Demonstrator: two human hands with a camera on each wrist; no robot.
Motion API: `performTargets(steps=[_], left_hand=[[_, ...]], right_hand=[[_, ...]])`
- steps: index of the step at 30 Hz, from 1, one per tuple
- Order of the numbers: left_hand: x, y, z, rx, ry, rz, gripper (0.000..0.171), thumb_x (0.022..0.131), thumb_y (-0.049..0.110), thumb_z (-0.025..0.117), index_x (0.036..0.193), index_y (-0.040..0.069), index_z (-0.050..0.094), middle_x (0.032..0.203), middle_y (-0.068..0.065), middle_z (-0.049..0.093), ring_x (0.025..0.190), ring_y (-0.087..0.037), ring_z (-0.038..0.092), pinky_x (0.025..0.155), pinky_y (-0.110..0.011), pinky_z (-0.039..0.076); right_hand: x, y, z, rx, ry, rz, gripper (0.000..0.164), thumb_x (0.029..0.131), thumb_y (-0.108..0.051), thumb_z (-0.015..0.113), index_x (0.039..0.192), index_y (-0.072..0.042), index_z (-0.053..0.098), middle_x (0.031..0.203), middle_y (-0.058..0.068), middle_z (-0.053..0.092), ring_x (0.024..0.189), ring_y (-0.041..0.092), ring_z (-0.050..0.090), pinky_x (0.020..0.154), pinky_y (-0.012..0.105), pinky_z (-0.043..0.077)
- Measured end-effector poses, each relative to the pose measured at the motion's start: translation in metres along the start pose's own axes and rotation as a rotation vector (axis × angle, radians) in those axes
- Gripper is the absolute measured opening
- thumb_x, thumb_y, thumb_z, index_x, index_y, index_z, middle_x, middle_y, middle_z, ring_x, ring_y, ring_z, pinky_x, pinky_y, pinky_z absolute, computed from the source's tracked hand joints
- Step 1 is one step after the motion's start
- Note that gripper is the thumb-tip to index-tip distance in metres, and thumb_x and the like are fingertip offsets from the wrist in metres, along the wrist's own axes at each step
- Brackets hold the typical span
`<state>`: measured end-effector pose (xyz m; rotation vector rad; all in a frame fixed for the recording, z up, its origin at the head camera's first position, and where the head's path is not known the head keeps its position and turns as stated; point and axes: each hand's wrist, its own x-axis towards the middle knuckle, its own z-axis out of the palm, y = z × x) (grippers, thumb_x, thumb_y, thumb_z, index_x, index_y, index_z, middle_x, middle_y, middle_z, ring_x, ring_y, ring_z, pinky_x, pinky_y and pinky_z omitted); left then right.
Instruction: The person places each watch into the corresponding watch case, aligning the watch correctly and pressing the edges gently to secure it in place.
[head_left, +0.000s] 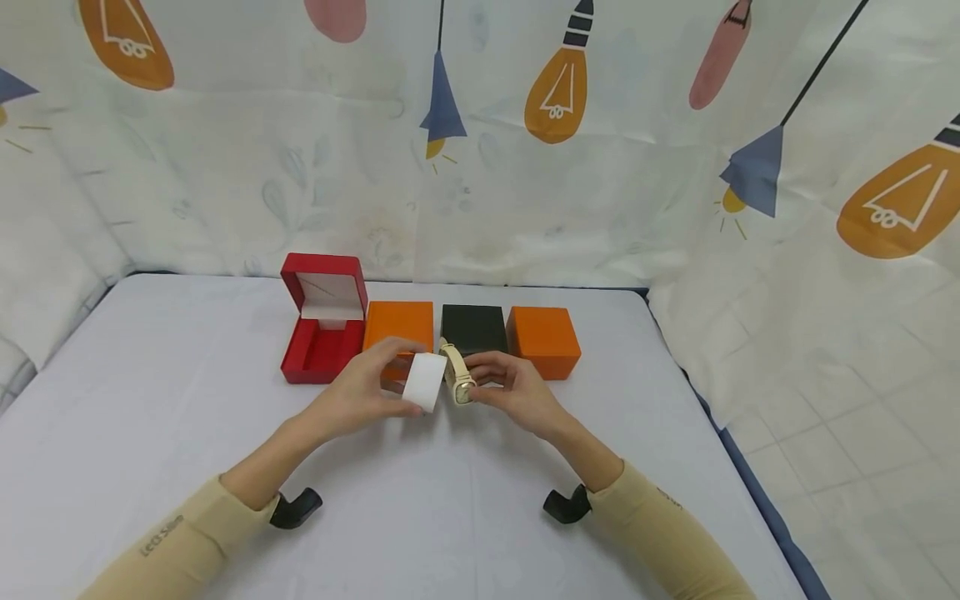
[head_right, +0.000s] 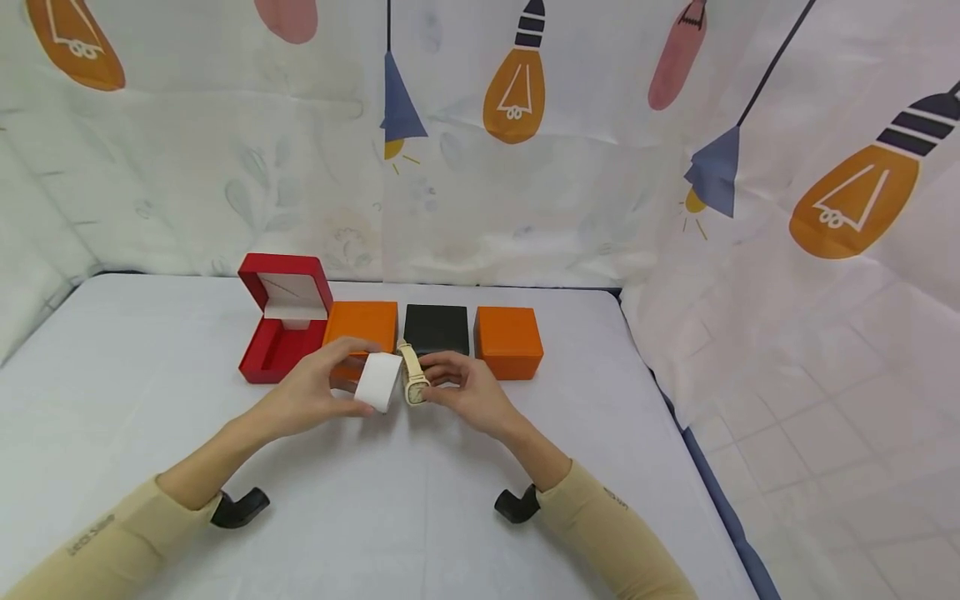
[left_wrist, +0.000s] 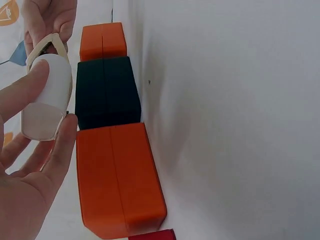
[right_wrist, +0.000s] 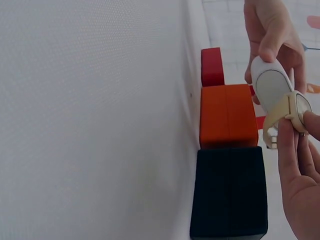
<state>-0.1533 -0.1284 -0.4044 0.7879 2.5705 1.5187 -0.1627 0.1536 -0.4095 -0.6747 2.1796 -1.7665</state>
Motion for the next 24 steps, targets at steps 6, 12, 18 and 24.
performTargets(steps=[6,12,18,24], left_hand=[[0.0,-0.003,0.005,-0.011,0.003,0.004,0.078,0.075,0.01,0.093,0.141,0.013,0.052,0.134,-0.004,0.055,0.114,-0.026,0.062,0.086,-0.033,0.059],[0.001,-0.003,0.01,-0.033,0.014,0.026,0.078,0.075,0.012,0.093,0.141,0.01,0.052,0.134,-0.008,0.055,0.114,-0.029,0.063,0.087,-0.039,0.06],[0.003,-0.002,0.014,-0.034,0.046,0.024,0.078,0.075,0.014,0.094,0.141,0.009,0.052,0.131,-0.009,0.056,0.11,-0.028,0.063,0.084,-0.035,0.061],[0.003,-0.002,0.018,-0.049,0.066,0.008,0.079,0.075,0.014,0.094,0.141,0.009,0.052,0.13,-0.008,0.056,0.108,-0.028,0.063,0.081,-0.034,0.061]], right_hand=[[0.001,0.001,0.002,0.027,-0.012,-0.006,0.039,0.093,-0.005,0.075,0.131,-0.003,0.064,0.113,0.01,0.071,0.105,0.026,0.065,0.088,0.033,0.058],[0.001,-0.002,0.004,0.023,-0.026,0.001,0.04,0.094,-0.006,0.075,0.133,-0.003,0.063,0.115,0.01,0.07,0.107,0.026,0.065,0.09,0.035,0.058],[0.002,-0.004,0.007,0.011,-0.037,-0.02,0.039,0.096,-0.005,0.073,0.134,-0.003,0.063,0.115,0.01,0.066,0.102,0.026,0.063,0.089,0.032,0.058],[0.003,-0.003,0.012,0.007,-0.027,-0.058,0.039,0.095,-0.003,0.073,0.133,-0.003,0.065,0.11,0.01,0.066,0.098,0.025,0.063,0.087,0.029,0.058]])
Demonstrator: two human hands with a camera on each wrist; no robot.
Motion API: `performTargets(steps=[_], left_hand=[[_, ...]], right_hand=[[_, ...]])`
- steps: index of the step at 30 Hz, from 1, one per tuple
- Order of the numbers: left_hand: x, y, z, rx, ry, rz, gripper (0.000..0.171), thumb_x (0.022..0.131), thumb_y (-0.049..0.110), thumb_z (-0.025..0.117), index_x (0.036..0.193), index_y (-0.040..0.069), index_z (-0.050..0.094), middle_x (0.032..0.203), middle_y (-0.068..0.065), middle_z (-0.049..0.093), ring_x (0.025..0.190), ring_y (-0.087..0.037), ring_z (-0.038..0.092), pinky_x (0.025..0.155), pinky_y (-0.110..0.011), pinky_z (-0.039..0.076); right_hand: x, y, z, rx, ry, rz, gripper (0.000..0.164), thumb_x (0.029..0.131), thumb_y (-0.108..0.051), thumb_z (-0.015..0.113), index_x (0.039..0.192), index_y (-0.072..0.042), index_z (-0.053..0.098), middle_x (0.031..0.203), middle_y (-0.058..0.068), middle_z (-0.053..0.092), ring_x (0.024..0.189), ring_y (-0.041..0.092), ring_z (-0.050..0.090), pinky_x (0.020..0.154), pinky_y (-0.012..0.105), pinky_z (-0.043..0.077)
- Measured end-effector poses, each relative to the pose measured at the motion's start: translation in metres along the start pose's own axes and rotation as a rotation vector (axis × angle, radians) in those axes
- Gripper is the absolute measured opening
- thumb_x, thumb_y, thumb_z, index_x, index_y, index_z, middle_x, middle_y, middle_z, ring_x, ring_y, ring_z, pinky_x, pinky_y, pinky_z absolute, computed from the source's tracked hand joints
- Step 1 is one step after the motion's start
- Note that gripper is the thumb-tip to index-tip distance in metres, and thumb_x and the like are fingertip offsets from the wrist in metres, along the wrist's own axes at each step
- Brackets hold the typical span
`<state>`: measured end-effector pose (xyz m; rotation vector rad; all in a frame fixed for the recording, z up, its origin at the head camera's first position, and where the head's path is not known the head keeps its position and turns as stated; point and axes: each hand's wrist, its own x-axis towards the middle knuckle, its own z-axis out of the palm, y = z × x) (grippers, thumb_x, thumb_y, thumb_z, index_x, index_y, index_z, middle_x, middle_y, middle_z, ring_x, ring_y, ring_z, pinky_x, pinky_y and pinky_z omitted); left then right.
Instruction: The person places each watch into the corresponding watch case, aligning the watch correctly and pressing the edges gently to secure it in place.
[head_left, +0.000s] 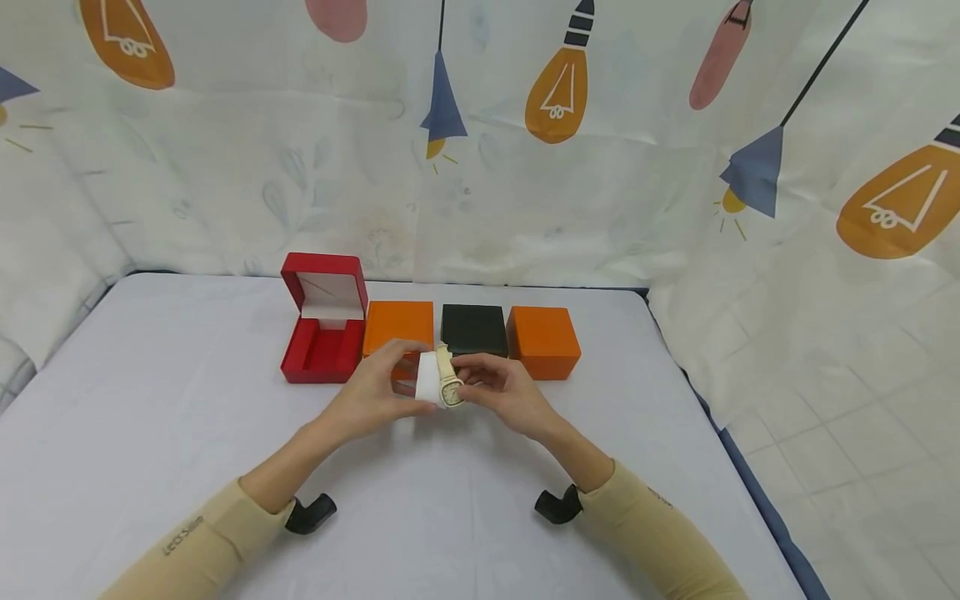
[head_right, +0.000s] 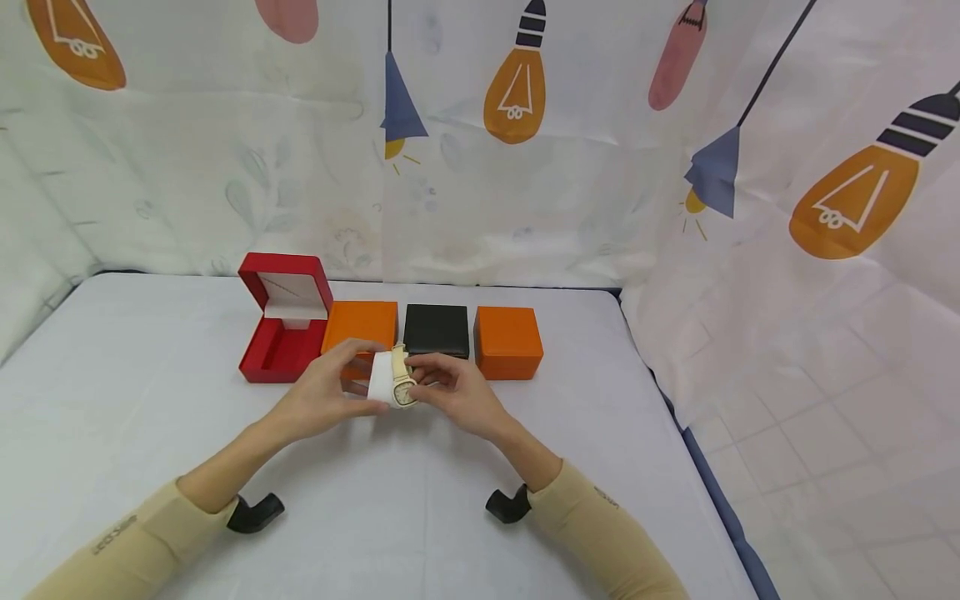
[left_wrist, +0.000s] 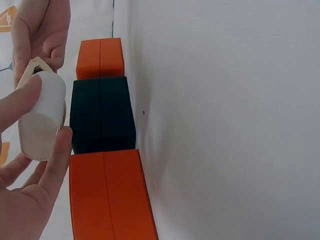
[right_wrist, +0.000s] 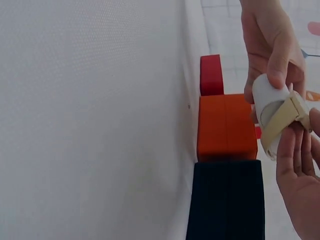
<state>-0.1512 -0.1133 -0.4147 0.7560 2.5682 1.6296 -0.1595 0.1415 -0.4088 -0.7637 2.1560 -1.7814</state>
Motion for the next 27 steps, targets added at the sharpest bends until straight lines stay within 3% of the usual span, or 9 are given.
performTargets(steps=[9,17,27], left_hand=[[-0.0007,0.0007,0.003,-0.009,0.013,-0.063,0.078,0.077,0.017,0.093,0.142,0.009,0.051,0.135,-0.011,0.054,0.111,-0.03,0.062,0.082,-0.034,0.061],[-0.0019,0.0019,0.0016,-0.05,0.017,-0.127,0.078,0.078,0.018,0.092,0.143,0.009,0.05,0.139,-0.012,0.052,0.115,-0.033,0.061,0.084,-0.035,0.06],[-0.0012,0.0004,-0.0017,-0.132,-0.027,-0.171,0.08,0.081,0.021,0.09,0.148,0.011,0.048,0.139,-0.013,0.053,0.12,-0.035,0.058,0.088,-0.037,0.059]], right_hand=[[0.0009,0.0028,0.0053,-0.039,0.036,-0.088,0.024,0.093,-0.001,0.075,0.116,-0.003,0.07,0.111,0.006,0.07,0.097,0.024,0.066,0.09,0.035,0.058],[0.0003,0.0036,0.0008,-0.082,-0.062,-0.162,0.042,0.088,0.002,0.079,0.127,-0.003,0.066,0.121,0.008,0.067,0.11,0.023,0.064,0.102,0.052,0.05],[-0.0016,0.0067,0.0015,-0.131,-0.05,-0.207,0.044,0.09,0.004,0.076,0.132,-0.002,0.064,0.12,0.01,0.068,0.104,0.023,0.063,0.098,0.057,0.052]])
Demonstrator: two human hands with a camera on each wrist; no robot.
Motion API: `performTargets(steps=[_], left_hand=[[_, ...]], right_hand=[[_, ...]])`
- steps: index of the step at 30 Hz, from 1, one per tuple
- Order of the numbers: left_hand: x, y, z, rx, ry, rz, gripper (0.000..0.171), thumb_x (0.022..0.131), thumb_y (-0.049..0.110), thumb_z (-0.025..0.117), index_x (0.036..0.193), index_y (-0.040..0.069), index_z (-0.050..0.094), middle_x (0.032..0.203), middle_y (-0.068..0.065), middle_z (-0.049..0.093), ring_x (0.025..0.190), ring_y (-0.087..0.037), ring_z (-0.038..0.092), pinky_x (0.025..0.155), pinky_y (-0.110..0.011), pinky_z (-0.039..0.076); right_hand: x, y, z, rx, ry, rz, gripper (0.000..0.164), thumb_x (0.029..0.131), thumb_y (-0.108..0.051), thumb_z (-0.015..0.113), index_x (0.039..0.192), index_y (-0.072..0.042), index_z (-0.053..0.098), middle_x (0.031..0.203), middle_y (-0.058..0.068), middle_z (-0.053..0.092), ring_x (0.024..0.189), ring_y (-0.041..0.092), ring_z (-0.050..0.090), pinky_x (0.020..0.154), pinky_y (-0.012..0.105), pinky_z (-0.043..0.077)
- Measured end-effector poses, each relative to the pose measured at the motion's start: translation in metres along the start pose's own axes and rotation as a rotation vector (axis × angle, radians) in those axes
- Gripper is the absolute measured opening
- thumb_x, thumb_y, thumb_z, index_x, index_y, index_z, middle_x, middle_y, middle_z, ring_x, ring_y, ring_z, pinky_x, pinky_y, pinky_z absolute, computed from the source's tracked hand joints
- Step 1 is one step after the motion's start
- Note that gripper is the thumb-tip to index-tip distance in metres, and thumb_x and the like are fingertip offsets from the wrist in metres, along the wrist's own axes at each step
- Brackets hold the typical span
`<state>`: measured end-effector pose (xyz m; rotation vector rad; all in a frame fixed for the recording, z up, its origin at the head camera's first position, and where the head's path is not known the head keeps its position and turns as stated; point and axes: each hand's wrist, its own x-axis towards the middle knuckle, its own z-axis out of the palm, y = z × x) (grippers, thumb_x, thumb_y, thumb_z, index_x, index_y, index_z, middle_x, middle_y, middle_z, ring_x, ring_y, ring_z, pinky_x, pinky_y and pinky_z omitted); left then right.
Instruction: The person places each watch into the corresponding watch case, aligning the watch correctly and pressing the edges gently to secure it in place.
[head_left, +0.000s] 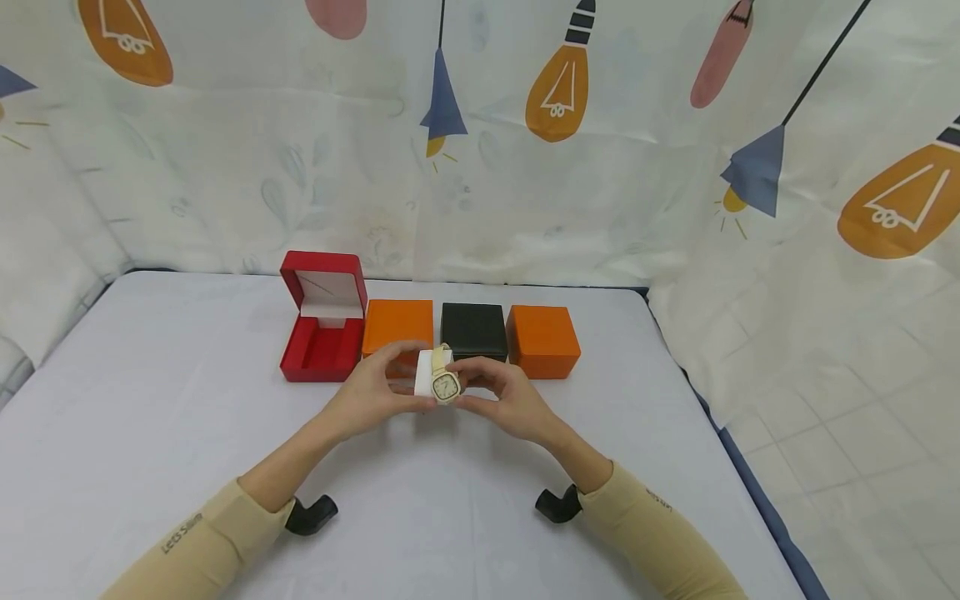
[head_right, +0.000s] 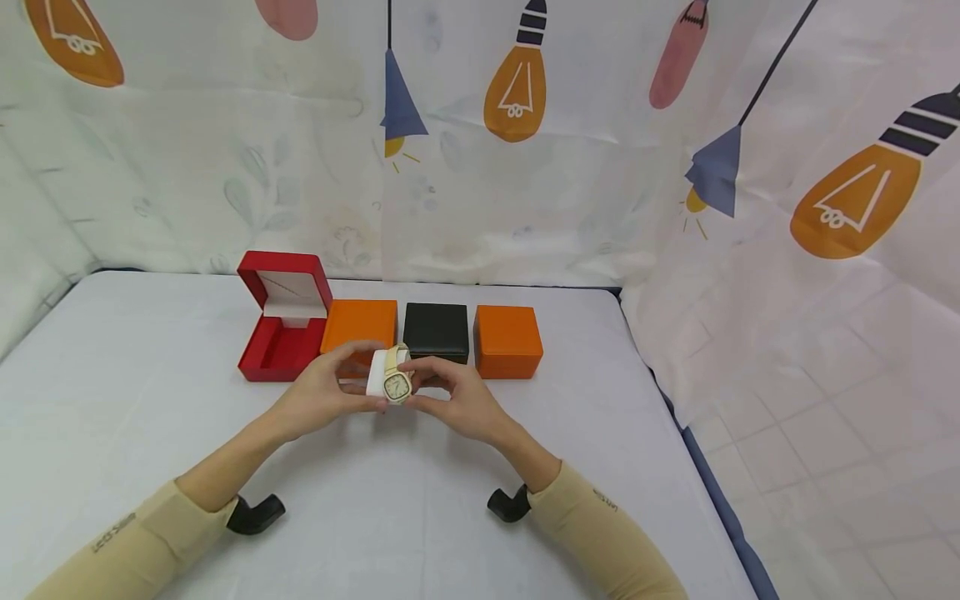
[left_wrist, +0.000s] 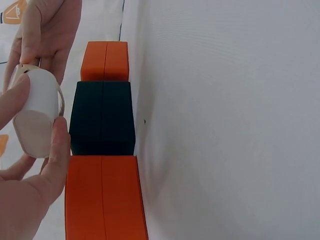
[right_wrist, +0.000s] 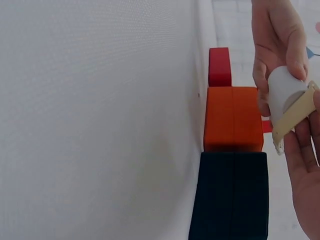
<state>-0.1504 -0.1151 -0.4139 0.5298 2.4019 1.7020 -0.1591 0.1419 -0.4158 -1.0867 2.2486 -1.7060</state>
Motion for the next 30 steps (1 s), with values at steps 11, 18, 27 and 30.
performTargets(steps=[11,18,27,30], left_hand=[[-0.0003,-0.0039,-0.0053,-0.087,-0.097,0.001,0.082,0.083,0.018,0.088,0.152,0.01,0.044,0.142,-0.012,0.053,0.123,-0.034,0.058,0.09,-0.034,0.058],[-0.0006,-0.0045,-0.005,-0.082,-0.057,-0.044,0.082,0.08,0.023,0.091,0.149,0.014,0.047,0.14,-0.01,0.055,0.119,-0.031,0.061,0.088,-0.037,0.059],[0.0,-0.005,-0.0035,-0.072,-0.023,-0.045,0.081,0.08,0.024,0.091,0.147,0.012,0.048,0.138,-0.011,0.055,0.113,-0.03,0.064,0.086,-0.037,0.06],[0.0003,-0.0059,-0.0019,-0.077,-0.011,-0.04,0.079,0.081,0.024,0.09,0.146,0.011,0.048,0.139,-0.013,0.054,0.112,-0.03,0.065,0.086,-0.038,0.06]], right_hand=[[-0.0002,-0.0009,-0.0017,0.0,0.017,0.012,0.041,0.093,-0.001,0.074,0.133,-0.004,0.064,0.109,0.009,0.069,0.098,0.024,0.063,0.093,0.04,0.057],[-0.0006,-0.0006,-0.0035,-0.006,0.039,0.016,0.041,0.094,-0.003,0.075,0.133,-0.006,0.065,0.098,0.005,0.066,0.09,0.023,0.061,0.086,0.035,0.059],[-0.0011,0.0007,-0.0027,0.045,0.067,0.021,0.042,0.092,0.002,0.074,0.133,-0.003,0.064,0.096,0.008,0.064,0.088,0.024,0.06,0.08,0.033,0.06],[-0.0022,0.0024,-0.0015,0.032,0.099,0.023,0.042,0.091,0.003,0.075,0.132,-0.003,0.065,0.095,0.008,0.064,0.088,0.023,0.06,0.079,0.032,0.06]])
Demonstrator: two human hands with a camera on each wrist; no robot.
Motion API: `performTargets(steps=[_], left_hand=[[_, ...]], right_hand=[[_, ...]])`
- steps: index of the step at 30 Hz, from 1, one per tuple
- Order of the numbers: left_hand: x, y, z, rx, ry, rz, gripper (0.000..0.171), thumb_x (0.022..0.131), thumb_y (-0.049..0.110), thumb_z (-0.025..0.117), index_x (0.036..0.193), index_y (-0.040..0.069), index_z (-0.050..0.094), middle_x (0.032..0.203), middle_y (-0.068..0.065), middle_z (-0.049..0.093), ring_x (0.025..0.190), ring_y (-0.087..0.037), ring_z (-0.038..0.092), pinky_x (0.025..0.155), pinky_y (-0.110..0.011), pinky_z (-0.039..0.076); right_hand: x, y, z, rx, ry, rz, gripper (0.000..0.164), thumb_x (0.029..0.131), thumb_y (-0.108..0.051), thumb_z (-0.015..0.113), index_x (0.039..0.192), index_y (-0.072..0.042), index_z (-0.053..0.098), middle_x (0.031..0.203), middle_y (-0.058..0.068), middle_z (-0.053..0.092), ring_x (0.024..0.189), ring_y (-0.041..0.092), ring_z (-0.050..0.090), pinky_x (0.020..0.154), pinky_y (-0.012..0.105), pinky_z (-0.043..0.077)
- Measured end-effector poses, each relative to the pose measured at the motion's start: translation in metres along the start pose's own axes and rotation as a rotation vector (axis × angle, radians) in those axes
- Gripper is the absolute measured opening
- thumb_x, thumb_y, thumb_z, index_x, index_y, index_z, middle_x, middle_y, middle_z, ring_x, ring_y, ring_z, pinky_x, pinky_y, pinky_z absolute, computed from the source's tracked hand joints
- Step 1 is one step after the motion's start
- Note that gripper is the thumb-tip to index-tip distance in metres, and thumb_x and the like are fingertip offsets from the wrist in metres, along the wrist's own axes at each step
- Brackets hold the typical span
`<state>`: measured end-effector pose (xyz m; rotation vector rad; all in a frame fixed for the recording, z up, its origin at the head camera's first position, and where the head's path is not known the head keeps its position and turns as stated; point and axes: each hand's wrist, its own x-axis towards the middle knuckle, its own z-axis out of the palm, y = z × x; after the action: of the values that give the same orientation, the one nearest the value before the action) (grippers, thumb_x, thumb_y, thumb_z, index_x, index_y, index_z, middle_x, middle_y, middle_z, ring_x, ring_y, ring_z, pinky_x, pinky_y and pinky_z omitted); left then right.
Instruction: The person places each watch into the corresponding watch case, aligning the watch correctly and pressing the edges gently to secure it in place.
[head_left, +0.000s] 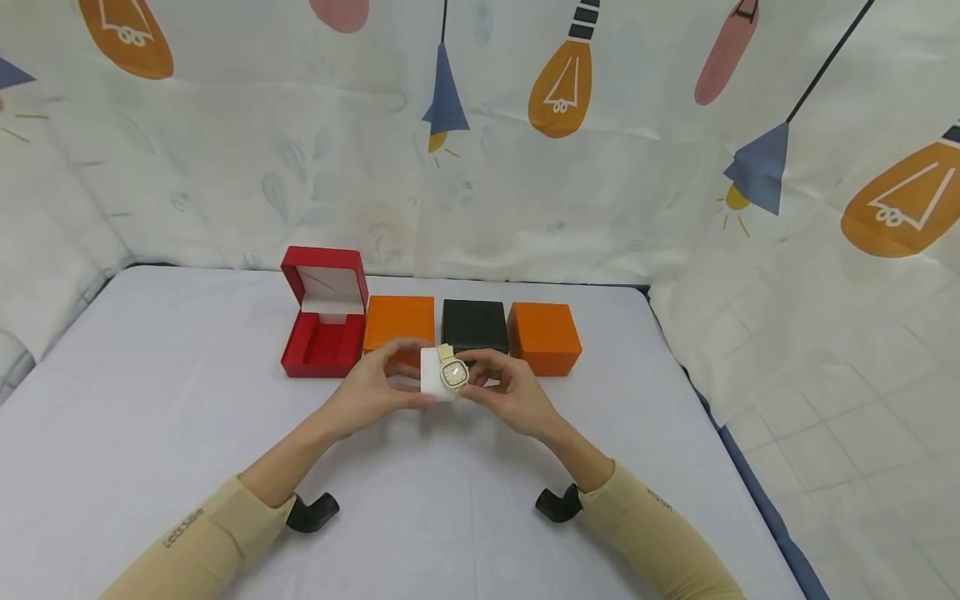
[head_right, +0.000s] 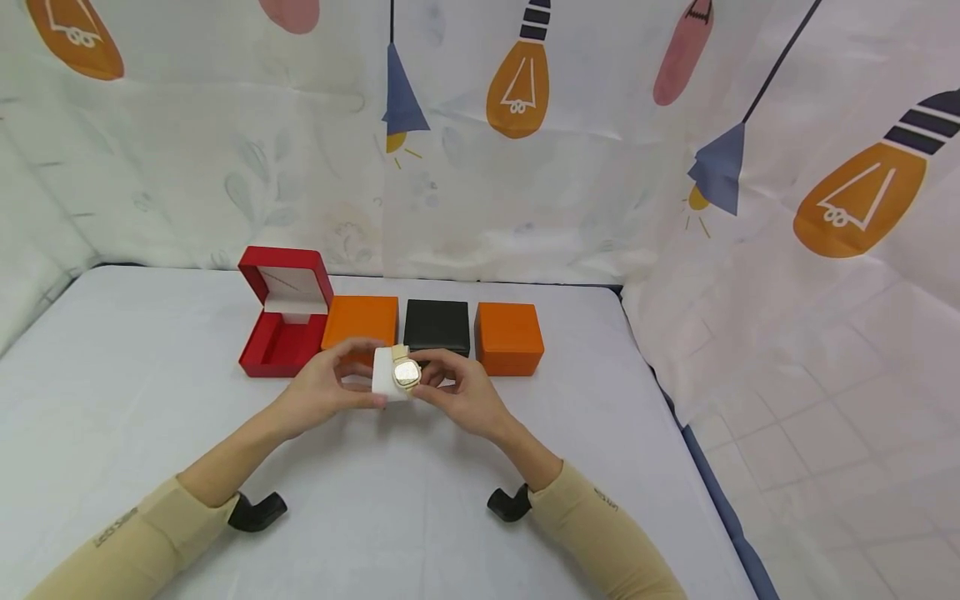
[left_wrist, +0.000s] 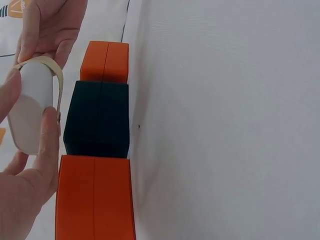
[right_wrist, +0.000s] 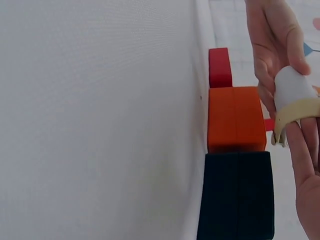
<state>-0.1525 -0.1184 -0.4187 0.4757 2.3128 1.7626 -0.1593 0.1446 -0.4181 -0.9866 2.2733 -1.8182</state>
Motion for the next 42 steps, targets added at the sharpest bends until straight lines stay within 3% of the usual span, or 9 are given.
performTargets(steps=[9,13,18,21,25,32,42], left_hand=[[0.0,0.003,0.005,-0.006,0.038,0.017,0.078,0.081,0.019,0.09,0.146,0.01,0.047,0.142,-0.014,0.049,0.111,-0.03,0.065,0.088,-0.036,0.059],[-0.001,0.002,0.005,-0.027,0.029,0.023,0.077,0.081,0.018,0.09,0.145,0.009,0.048,0.141,-0.014,0.05,0.112,-0.031,0.064,0.088,-0.035,0.059],[-0.001,0.0,0.007,-0.048,0.0,0.027,0.077,0.082,0.018,0.089,0.146,0.01,0.048,0.14,-0.013,0.052,0.114,-0.031,0.063,0.088,-0.034,0.059],[-0.001,0.0,0.009,-0.04,-0.012,0.039,0.078,0.082,0.018,0.089,0.147,0.01,0.048,0.141,-0.012,0.052,0.115,-0.031,0.063,0.088,-0.033,0.058],[-0.002,0.0,0.011,-0.03,-0.008,0.05,0.079,0.082,0.017,0.089,0.148,0.009,0.048,0.14,-0.012,0.054,0.115,-0.03,0.062,0.088,-0.032,0.058],[-0.003,0.002,0.011,-0.043,-0.029,0.082,0.081,0.082,0.016,0.089,0.151,0.01,0.047,0.143,-0.011,0.052,0.117,-0.03,0.062,0.09,-0.032,0.058],[-0.005,0.004,0.006,-0.032,-0.063,0.082,0.078,0.083,0.015,0.088,0.151,0.008,0.048,0.137,-0.011,0.056,0.114,-0.031,0.062,0.087,-0.033,0.059]], right_hand=[[0.0,0.0,0.008,0.102,0.013,0.016,0.044,0.091,0.008,0.073,0.132,0.0,0.063,0.093,0.013,0.066,0.087,0.026,0.066,0.079,0.042,0.062],[0.0,0.001,0.007,0.068,0.016,0.038,0.047,0.088,0.01,0.074,0.132,0.0,0.061,0.112,0.012,0.065,0.101,0.028,0.062,0.09,0.048,0.058],[0.002,0.004,0.004,0.078,-0.049,0.027,0.067,0.084,0.016,0.075,0.144,0.002,0.048,0.144,0.016,0.048,0.128,0.038,0.051,0.101,0.062,0.048],[0.002,0.005,0.003,0.092,-0.098,0.026,0.076,0.083,0.017,0.075,0.149,0.0,0.044,0.154,0.016,0.039,0.135,0.039,0.047,0.1,0.059,0.049],[0.002,0.005,0.001,0.114,-0.123,0.04,0.075,0.083,0.014,0.078,0.15,-0.004,0.048,0.159,0.011,0.035,0.136,0.037,0.047,0.097,0.05,0.054],[0.001,0.001,-0.001,0.164,-0.134,0.066,0.074,0.084,0.01,0.08,0.149,-0.009,0.049,0.154,0.008,0.041,0.131,0.043,0.05,0.093,0.043,0.057],[0.001,0.002,-0.001,0.163,-0.131,0.123,0.073,0.084,0.009,0.08,0.147,-0.01,0.049,0.153,0.006,0.042,0.132,0.036,0.051,0.093,0.041,0.057]])
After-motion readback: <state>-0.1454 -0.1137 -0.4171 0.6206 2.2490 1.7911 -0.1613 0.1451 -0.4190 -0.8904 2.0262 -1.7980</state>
